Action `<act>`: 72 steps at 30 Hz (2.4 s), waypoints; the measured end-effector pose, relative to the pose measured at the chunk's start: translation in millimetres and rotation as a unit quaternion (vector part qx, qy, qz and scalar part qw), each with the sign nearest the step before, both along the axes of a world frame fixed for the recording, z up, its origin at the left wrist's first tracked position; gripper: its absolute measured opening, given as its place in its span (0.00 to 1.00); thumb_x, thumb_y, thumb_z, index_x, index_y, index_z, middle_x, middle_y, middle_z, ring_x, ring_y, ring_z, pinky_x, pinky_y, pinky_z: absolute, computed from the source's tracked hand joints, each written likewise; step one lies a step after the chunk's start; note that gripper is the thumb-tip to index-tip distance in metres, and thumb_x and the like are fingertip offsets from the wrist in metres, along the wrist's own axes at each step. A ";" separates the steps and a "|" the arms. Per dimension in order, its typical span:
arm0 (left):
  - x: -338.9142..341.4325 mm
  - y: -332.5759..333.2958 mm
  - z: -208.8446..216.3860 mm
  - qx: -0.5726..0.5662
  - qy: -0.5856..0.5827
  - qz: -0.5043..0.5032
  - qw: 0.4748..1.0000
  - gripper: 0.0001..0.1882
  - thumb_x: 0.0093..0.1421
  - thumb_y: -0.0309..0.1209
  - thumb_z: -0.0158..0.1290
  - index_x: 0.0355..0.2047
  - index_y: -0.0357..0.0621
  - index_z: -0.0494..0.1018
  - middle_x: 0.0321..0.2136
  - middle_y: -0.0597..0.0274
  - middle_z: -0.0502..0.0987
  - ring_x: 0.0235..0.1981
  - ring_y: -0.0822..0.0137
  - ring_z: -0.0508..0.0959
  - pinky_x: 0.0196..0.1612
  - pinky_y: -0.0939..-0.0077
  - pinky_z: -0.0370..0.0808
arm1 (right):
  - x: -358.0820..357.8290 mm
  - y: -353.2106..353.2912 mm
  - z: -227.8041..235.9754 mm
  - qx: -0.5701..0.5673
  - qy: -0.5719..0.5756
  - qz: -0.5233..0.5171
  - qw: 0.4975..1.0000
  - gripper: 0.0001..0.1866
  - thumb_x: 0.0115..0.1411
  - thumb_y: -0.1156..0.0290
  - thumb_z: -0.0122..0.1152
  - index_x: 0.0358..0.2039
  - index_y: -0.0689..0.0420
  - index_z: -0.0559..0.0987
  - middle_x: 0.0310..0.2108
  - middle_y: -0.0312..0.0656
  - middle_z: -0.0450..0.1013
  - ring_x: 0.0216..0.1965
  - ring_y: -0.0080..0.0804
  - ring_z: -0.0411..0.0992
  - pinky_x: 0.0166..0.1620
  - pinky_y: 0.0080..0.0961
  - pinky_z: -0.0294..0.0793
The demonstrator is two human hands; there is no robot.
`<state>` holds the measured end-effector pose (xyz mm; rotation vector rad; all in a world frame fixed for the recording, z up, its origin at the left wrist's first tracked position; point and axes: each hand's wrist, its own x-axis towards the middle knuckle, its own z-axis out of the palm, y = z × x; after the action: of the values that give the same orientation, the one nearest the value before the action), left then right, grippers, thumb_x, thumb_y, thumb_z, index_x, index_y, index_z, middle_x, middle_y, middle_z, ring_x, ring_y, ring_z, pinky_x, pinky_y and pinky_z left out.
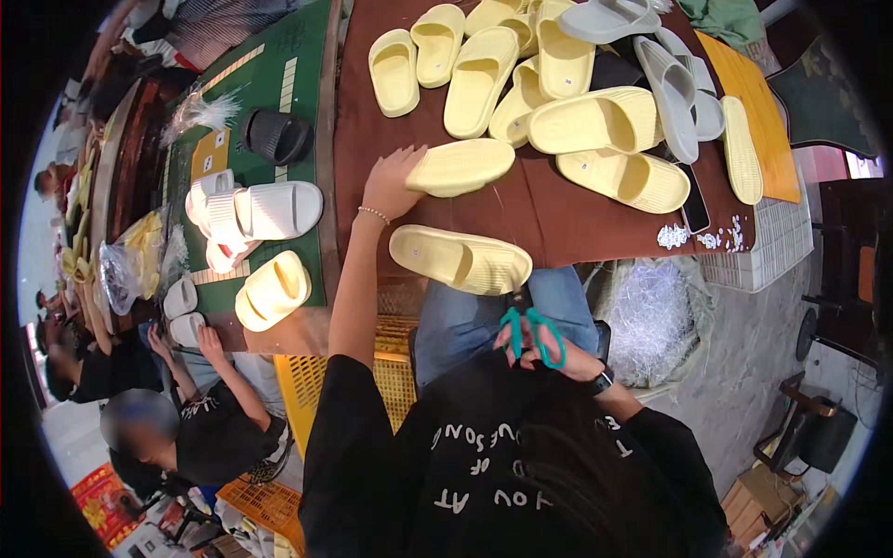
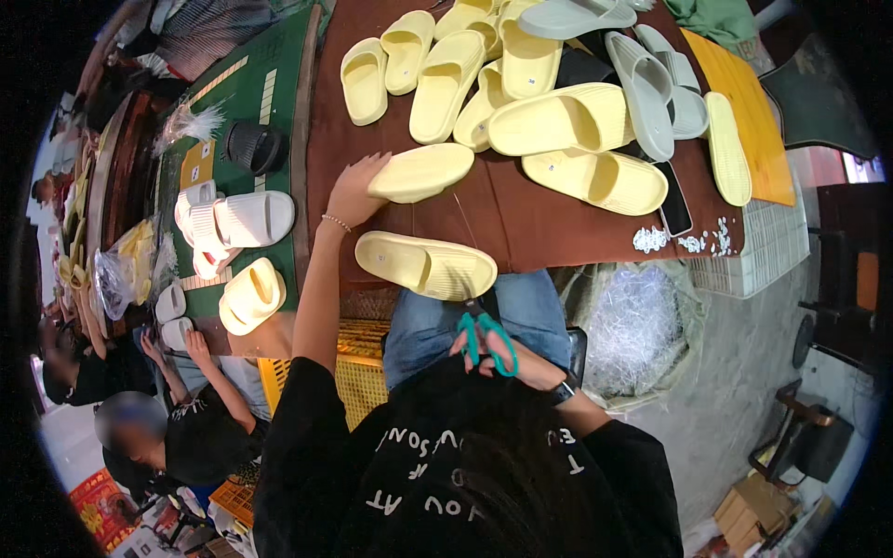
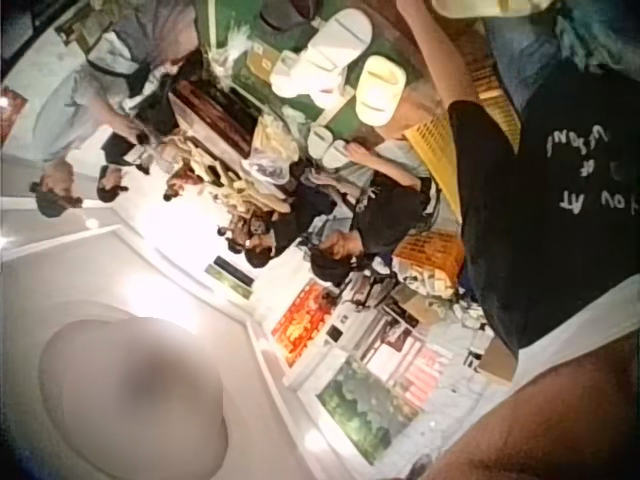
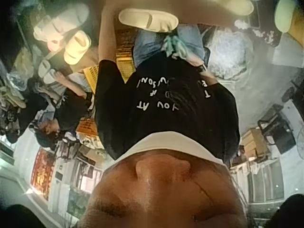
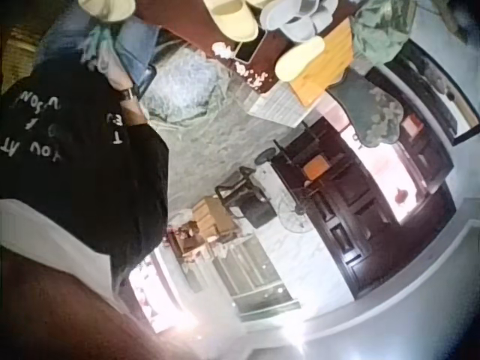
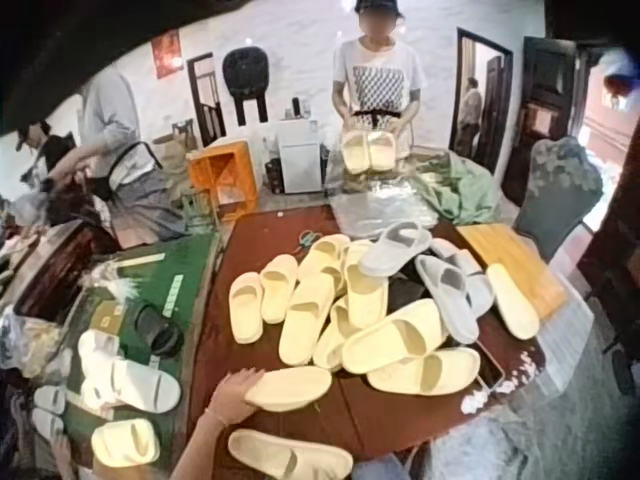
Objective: Trimming excess material and loose threads from slippers using scissors.
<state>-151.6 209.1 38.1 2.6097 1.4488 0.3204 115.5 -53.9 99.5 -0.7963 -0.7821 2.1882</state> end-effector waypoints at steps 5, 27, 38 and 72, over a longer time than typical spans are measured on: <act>2.6 -0.3 9.8 -0.013 -0.185 0.102 0.977 0.15 0.51 0.42 0.60 0.32 0.46 0.76 0.25 0.54 0.78 0.26 0.50 0.77 0.29 0.61 0.74 | -9.0 24.1 -23.1 -0.127 -0.064 0.116 0.983 0.33 0.61 0.33 0.34 0.44 0.51 0.71 0.43 0.31 0.69 0.34 0.18 0.66 0.33 0.17 0.66; 22.4 -69.9 10.0 0.040 -0.176 0.111 0.977 0.06 0.58 0.29 0.49 0.33 0.41 0.72 0.29 0.54 0.76 0.29 0.52 0.76 0.32 0.62 0.74 | -63.5 105.8 -32.6 -0.125 -0.117 0.067 0.983 0.39 0.57 0.29 0.35 0.52 0.48 0.68 0.51 0.32 0.67 0.40 0.21 0.67 0.32 0.21 0.70; 15.7 -91.2 13.3 -0.050 -0.315 0.176 0.931 0.05 0.57 0.26 0.50 0.30 0.37 0.74 0.25 0.50 0.77 0.27 0.54 0.78 0.31 0.67 0.74 | -89.9 125.7 -39.3 -0.092 -0.102 -0.080 0.987 0.26 0.61 0.40 0.47 0.34 0.54 0.71 0.24 0.28 0.66 0.19 0.17 0.64 0.19 0.12 0.55; 98.6 -183.7 71.2 -0.620 -0.598 -0.055 0.506 0.05 0.61 0.24 0.51 0.33 0.33 0.71 0.27 0.54 0.78 0.26 0.69 0.80 0.27 0.81 0.76 | -2.3 -2.7 -12.8 0.084 -0.094 -0.073 0.989 0.34 0.60 0.79 0.55 0.64 0.58 0.52 0.40 0.39 0.66 0.38 0.23 0.67 0.39 0.19 0.70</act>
<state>-53.0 25.4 109.3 0.7507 0.4614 0.5653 113.2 -56.6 86.7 -0.9521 -0.9575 1.9099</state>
